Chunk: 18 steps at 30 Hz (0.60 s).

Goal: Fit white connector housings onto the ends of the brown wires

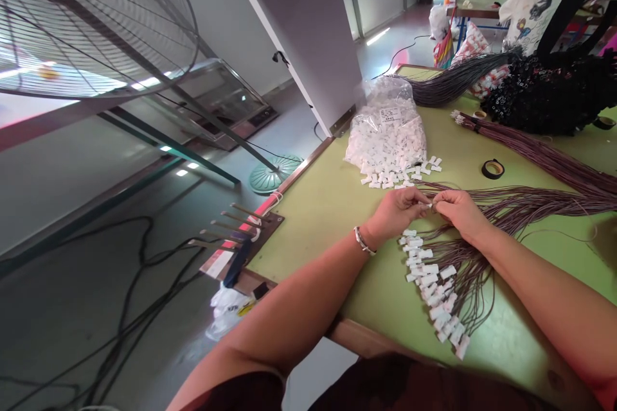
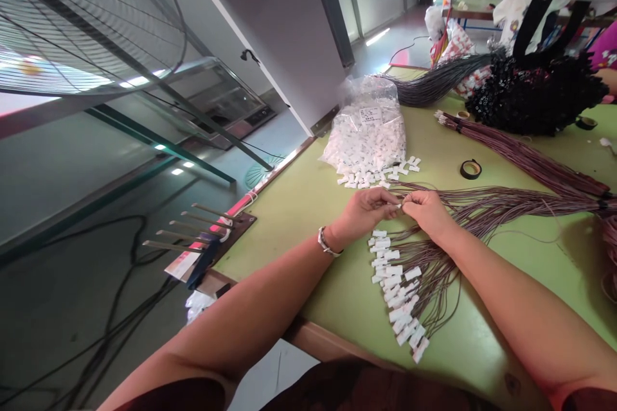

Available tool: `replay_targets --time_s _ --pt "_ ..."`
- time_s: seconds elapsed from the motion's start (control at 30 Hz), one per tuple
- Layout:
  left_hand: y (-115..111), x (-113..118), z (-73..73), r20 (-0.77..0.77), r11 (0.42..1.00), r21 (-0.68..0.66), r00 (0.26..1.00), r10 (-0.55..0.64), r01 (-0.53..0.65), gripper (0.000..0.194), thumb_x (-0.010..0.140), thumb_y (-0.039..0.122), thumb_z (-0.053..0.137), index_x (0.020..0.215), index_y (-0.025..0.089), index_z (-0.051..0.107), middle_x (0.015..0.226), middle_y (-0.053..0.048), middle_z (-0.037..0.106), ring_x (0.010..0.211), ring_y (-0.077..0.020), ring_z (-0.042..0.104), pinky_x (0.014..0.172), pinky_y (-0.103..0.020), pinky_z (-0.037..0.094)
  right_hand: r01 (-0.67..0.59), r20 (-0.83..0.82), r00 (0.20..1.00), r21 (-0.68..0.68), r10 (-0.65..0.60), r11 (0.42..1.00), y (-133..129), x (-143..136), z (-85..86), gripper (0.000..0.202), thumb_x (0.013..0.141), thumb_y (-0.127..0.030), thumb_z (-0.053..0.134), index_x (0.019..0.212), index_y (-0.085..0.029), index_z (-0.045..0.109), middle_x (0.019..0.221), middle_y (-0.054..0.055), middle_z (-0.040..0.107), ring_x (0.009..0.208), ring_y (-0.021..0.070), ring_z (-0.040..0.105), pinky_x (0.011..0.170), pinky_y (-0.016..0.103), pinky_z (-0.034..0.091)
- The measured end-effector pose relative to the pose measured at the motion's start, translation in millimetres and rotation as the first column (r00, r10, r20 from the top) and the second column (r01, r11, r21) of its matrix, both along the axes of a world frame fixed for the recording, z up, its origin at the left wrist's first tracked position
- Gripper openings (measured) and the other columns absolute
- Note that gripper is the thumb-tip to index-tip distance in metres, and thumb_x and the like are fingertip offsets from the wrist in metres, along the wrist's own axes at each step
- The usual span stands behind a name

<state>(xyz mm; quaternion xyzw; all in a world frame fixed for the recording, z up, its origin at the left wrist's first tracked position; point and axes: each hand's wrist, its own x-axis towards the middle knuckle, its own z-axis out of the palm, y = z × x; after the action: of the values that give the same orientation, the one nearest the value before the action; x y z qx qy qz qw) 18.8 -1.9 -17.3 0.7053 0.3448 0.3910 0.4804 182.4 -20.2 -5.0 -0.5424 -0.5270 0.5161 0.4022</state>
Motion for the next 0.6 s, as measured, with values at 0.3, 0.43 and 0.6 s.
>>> replay_targets --time_s 0.3,0.43,0.6 --pt "3.9 -5.5 -2.5 -0.202 0.668 0.743 0.968 0.151 0.051 0.022 0.084 0.005 0.042 0.085 0.016 0.061 0.090 -0.007 0.068 0.081 -0.0129 0.064 0.070 -0.025 0.054 0.011 -0.105 0.994 -0.203 -0.033 0.979 4.2 -3.0 12.0 0.009 0.052 -0.025 0.056 0.051 -0.017 0.051 0.036 -0.009 0.032 0.038 0.0041 0.019 0.042 0.022 0.009" --pt "3.9 -5.9 -0.4 -0.300 0.522 0.835 0.939 0.167 0.174 0.019 0.086 0.008 0.045 0.089 0.016 0.063 0.093 -0.008 0.068 0.083 -0.0144 0.065 0.072 -0.027 0.055 -0.055 -0.192 0.981 -0.297 -0.003 0.953 8.9 3.4 10.3 0.009 0.052 -0.023 0.057 0.054 -0.019 0.049 0.035 -0.010 0.028 0.036 0.0038 0.015 0.039 0.022 0.006" --pt "1.4 1.2 -0.9 -0.120 0.907 0.419 0.987 0.104 -0.045 0.012 0.084 0.019 0.054 0.086 0.015 0.065 0.080 -0.006 0.069 0.071 -0.0134 0.065 0.067 -0.027 0.056 -0.069 -0.107 0.993 -0.207 0.048 0.976 9.7 6.8 3.9 0.007 0.059 -0.024 0.055 0.057 -0.019 0.050 0.038 -0.010 0.027 0.036 0.0049 0.017 0.039 0.022 0.013"
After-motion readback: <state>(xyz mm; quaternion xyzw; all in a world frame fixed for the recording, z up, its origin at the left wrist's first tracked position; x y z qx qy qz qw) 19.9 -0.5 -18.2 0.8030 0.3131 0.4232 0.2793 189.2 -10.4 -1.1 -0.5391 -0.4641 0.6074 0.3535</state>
